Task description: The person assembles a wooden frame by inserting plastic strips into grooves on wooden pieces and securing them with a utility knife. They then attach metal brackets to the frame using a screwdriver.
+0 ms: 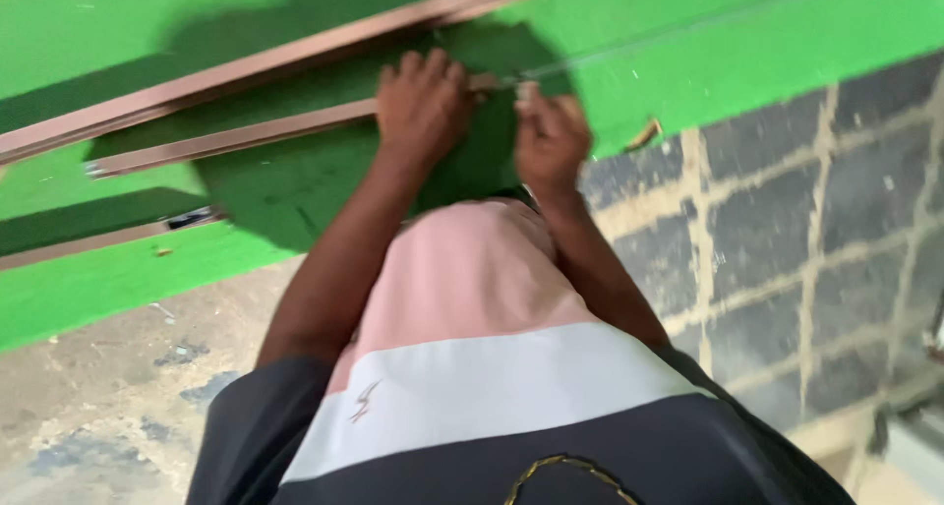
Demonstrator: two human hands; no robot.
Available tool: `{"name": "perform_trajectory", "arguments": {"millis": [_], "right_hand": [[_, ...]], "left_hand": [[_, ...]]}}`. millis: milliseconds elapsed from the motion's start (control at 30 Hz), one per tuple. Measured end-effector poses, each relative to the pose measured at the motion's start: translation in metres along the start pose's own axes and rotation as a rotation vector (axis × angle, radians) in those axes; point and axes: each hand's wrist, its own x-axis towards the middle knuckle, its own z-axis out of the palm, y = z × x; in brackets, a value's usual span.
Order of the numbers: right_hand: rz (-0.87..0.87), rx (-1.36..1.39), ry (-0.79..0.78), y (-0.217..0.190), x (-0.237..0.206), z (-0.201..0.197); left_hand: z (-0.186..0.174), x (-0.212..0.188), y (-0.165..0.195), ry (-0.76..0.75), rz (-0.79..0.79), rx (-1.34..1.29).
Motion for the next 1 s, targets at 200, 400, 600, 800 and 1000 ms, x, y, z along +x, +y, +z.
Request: {"name": "perform_trajectory", "arguments": {"millis": [200, 400, 600, 800, 1000], "right_hand": [[-0.117, -0.132, 0.105, 0.061, 0.103, -0.010], [-0.135, -0.045, -0.002, 0.093, 0.112, 0.017], [-0.258, 0.147, -0.143, 0.070, 0.054, 0.031], [-0.325, 0.194, -0.264, 0.038, 0.074, -0.004], [-0.250, 0.229, -0.825, 0.023, 0.112, -0.045]], "left_hand": [[0.028, 0.016, -0.003, 0.040, -0.018, -0.003], [0.034, 0.028, -0.008, -0.042, -0.039, -0.001], [-0.003, 0.028, 0.003, 0.021, 0.000, 0.003], [-0.061, 0.022, 0.018, 0.226, 0.025, -0.079], [-0.098, 0.018, 0.027, 0.191, 0.114, -0.204]]}}
